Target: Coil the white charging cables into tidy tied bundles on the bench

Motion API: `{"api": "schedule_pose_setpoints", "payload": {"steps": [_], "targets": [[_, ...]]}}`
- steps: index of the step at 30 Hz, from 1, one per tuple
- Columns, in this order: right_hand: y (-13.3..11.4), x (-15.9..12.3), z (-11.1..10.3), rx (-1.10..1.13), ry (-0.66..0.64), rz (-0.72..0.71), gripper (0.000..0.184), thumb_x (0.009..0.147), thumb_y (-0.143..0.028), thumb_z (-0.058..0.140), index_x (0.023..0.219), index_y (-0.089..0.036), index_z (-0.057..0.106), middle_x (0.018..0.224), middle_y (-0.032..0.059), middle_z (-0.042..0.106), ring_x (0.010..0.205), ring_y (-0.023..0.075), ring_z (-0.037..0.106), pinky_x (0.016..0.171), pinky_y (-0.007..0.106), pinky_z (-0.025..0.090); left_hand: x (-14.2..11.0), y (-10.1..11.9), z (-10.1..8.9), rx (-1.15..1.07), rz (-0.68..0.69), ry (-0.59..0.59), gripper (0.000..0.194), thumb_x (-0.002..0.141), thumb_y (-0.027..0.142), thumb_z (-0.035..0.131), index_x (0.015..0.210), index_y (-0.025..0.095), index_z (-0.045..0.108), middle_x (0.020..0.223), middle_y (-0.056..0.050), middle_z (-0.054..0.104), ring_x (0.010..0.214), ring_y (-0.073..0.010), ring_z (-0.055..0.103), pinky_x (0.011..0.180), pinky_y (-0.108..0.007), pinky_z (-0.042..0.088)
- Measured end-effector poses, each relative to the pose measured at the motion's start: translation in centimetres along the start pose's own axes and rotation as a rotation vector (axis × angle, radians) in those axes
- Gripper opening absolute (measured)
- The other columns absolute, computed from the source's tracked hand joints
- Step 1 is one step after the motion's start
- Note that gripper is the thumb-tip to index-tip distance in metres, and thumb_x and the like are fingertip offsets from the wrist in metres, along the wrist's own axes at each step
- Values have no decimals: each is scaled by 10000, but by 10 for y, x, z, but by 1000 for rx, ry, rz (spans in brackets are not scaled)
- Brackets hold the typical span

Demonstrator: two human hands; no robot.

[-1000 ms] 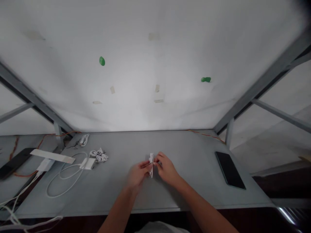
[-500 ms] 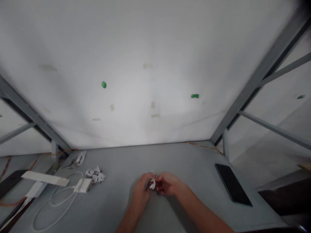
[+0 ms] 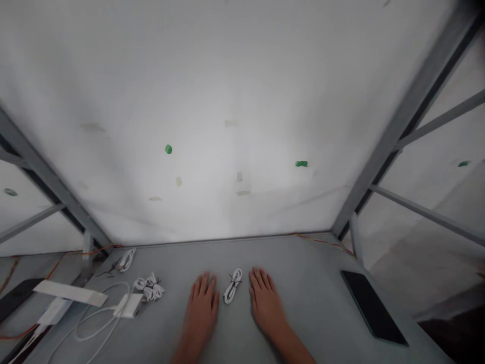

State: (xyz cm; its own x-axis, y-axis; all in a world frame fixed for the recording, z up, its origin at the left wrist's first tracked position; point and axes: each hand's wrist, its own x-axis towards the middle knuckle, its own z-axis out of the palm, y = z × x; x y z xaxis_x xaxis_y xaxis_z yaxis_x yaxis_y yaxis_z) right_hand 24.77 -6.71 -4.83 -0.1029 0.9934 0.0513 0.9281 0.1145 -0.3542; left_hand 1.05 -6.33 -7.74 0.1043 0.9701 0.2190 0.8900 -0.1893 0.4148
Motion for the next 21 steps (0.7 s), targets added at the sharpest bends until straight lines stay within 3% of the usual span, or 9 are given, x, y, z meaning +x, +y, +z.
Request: {"api": "schedule_pose_setpoints", "payload": {"steps": [6,16,21], "targets": [[-5,0,1,-46,-1,0,578,1049,-243,325,1592,-148,500,1698,98,368,1589,308,328,1310,513,234,-1,-7,9,225,28,23,532,1051,307,394,1542,205,572,1633,-124,504,1514,-336,461,1234,-567,383],[-1,-1,2,-23,34,-11,574,1059,-269,315,1587,-159,513,1692,81,403,1583,294,341,1315,473,204,-3,-5,8,226,48,79,514,1068,310,401,1536,188,575,1641,-126,496,1524,-329,443,1251,-541,355],[1,1,5,-28,59,-23,563,1045,-271,358,1571,-177,535,1678,91,429,1570,306,361,1306,518,205,-1,-3,7,209,38,89,502,1058,303,416,1514,191,594,1621,-123,523,1502,-323,464,1246,-532,358]]}}
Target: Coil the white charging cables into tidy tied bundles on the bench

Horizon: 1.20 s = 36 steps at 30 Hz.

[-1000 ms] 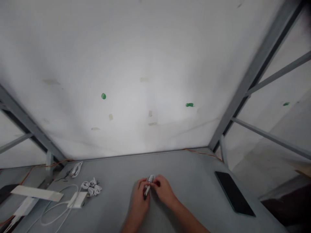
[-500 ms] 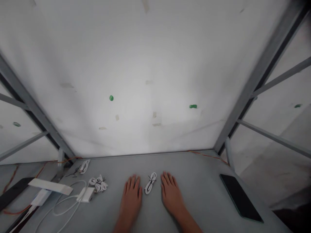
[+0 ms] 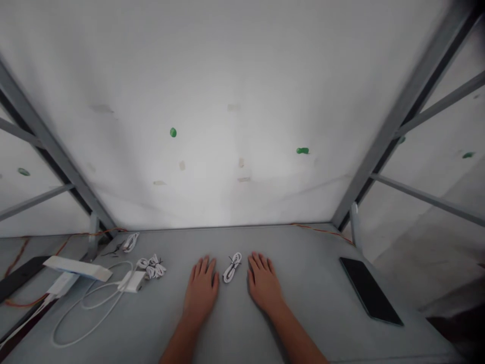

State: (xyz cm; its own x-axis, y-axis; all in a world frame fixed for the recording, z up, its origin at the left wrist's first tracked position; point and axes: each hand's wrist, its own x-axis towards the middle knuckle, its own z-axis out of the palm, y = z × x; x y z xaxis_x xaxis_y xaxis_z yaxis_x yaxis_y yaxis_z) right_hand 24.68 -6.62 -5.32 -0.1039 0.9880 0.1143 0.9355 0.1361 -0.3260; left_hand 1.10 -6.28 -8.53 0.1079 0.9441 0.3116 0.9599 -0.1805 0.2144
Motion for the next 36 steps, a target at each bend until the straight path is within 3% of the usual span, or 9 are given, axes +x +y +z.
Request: {"api": "schedule_pose_setpoints", "payload": {"steps": [10,36], "targets": [[-2,1,-2,-51,-5,-21,549,1057,-284,365,1577,-217,525,1670,106,450,1550,333,376,1282,559,205,1,6,-10,-27,-12,14,474,1047,283,437,1475,195,622,1588,-126,556,1472,-337,476,1230,-537,360],[-2,-1,-2,-40,8,-17,532,1061,-286,380,1557,-184,544,1655,97,474,1535,321,399,1290,534,216,0,3,-4,4,14,10,485,1061,294,421,1491,170,608,1602,-149,538,1490,-351,472,1235,-558,369]]}}
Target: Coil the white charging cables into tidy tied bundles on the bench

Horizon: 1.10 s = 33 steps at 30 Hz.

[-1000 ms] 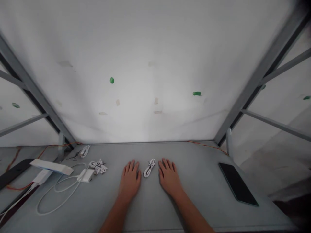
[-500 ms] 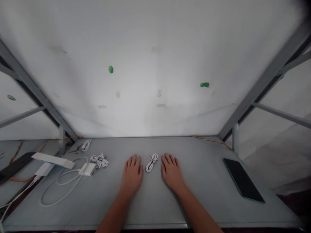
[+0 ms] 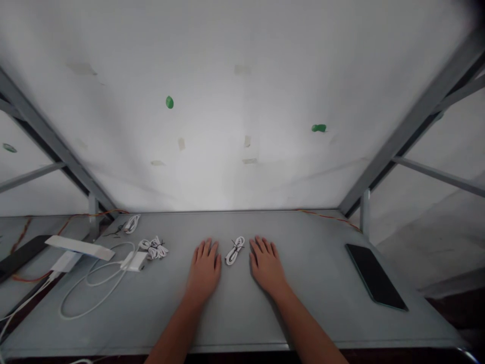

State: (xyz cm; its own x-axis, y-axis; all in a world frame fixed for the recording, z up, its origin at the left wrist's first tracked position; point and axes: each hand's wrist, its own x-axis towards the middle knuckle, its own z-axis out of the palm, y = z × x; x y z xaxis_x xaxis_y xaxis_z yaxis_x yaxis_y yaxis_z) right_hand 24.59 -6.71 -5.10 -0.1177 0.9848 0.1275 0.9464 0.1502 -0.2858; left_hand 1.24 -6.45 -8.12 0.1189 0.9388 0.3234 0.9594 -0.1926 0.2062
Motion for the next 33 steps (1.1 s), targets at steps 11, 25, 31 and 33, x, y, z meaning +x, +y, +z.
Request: {"api": "schedule_pose_setpoints", "payload": {"steps": [11,25,31,33], "targets": [[0,-1,1,-8,12,-4,520,1067,-279,381,1546,-179,557,1649,102,482,1531,329,408,1289,550,222,-11,29,-13,-217,189,37,400,1056,280,457,1415,191,608,1602,-163,513,1471,-311,496,1181,-519,473],[0,2,2,13,0,11,557,1035,-289,372,1546,-187,568,1645,99,485,1535,328,418,1293,554,237,38,-63,-40,190,-296,93,453,1001,146,430,1395,113,651,1318,-208,652,1208,-307,623,1080,-429,463],[-1,3,1,19,-8,26,558,1034,-286,363,1543,-192,572,1649,95,480,1542,320,407,1300,544,216,18,-80,-54,513,-538,210,513,1026,224,384,1439,2,592,1489,-285,570,1490,-426,383,1235,-654,186],[-1,3,0,15,-8,27,558,1034,-283,363,1543,-191,571,1651,93,478,1542,318,407,1300,537,217,12,-79,-50,522,-521,197,478,1030,196,352,1361,44,661,1501,-248,590,1527,-403,345,1248,-686,99]]}}
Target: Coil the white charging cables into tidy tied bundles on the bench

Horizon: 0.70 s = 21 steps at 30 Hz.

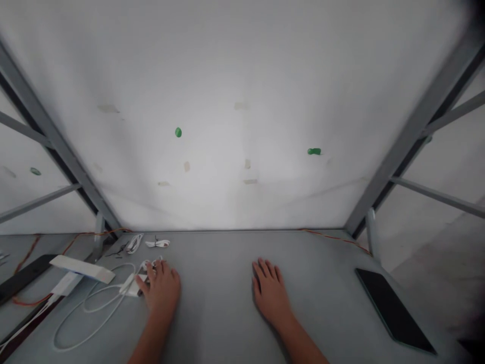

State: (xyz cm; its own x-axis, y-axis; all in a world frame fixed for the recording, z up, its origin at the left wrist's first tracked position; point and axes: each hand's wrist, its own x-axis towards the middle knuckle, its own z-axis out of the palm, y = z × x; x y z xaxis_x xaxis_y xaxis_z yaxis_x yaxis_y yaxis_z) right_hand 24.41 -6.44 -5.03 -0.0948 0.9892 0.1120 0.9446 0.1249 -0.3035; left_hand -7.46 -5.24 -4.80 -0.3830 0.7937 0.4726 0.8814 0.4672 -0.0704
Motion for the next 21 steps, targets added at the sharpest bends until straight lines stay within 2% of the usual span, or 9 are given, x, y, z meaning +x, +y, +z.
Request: {"api": "schedule_pose_setpoints", "payload": {"steps": [1,3,7,9,11,14,16,18,21], "targets": [[0,0,0,0,3,-1,555,1034,-284,367,1541,-192,572,1650,93,479,1541,320,408,1298,537,220,-2,-1,2,-14,24,-8,462,1022,173,353,1321,75,692,1497,-228,606,1524,-396,355,1245,-699,93],[1,-2,2,3,16,-8,549,1035,-281,373,1537,-190,575,1644,100,488,1535,328,415,1292,547,229,-2,-2,7,-85,108,-47,432,991,129,387,1252,111,730,1455,-204,650,1463,-388,448,1233,-684,183],[1,-4,7,-9,51,-29,535,1031,-252,381,1521,-177,581,1626,131,507,1517,354,426,1275,578,232,0,5,14,-375,248,-136,432,927,54,419,1223,105,730,1317,-200,718,1241,-321,637,1122,-488,451],[-2,2,8,-17,82,-15,507,1017,-242,412,1477,-184,616,1588,159,541,1484,375,452,1252,601,244,0,21,14,-580,218,-130,418,920,61,435,1221,115,719,1267,-185,725,1197,-289,661,1095,-443,490],[-6,17,8,21,96,-13,436,993,-244,474,1374,-195,680,1491,184,610,1398,376,519,1204,583,313,-1,46,13,-799,178,-155,345,932,126,491,1190,137,720,1197,-156,738,1127,-264,692,1060,-424,523],[-16,51,7,228,61,-93,261,977,-246,533,1125,-197,742,1244,158,712,1197,298,623,1078,442,447,-1,90,8,-1037,129,-263,242,943,243,566,1096,160,735,1074,-117,763,1009,-242,730,933,-390,577],[-22,71,10,405,48,-130,237,1010,-254,488,968,-197,714,1066,120,735,1058,250,655,973,370,487,-4,115,3,-1114,130,-263,222,946,274,576,1051,171,742,1037,-103,769,980,-238,734,894,-382,578],[-25,81,15,562,56,-153,307,1056,-304,416,897,-205,659,944,85,725,929,225,658,869,334,498,-9,131,-1,-1150,186,-217,219,952,274,564,1029,184,749,1012,-89,763,955,-231,730,888,-378,571],[-27,80,21,701,67,-223,300,1070,-378,398,921,-220,604,903,51,710,840,207,643,791,310,483,-18,138,-7,-1185,338,-195,241,967,247,535,1052,203,757,1027,-84,742,949,-219,717,894,-371,572]]}}
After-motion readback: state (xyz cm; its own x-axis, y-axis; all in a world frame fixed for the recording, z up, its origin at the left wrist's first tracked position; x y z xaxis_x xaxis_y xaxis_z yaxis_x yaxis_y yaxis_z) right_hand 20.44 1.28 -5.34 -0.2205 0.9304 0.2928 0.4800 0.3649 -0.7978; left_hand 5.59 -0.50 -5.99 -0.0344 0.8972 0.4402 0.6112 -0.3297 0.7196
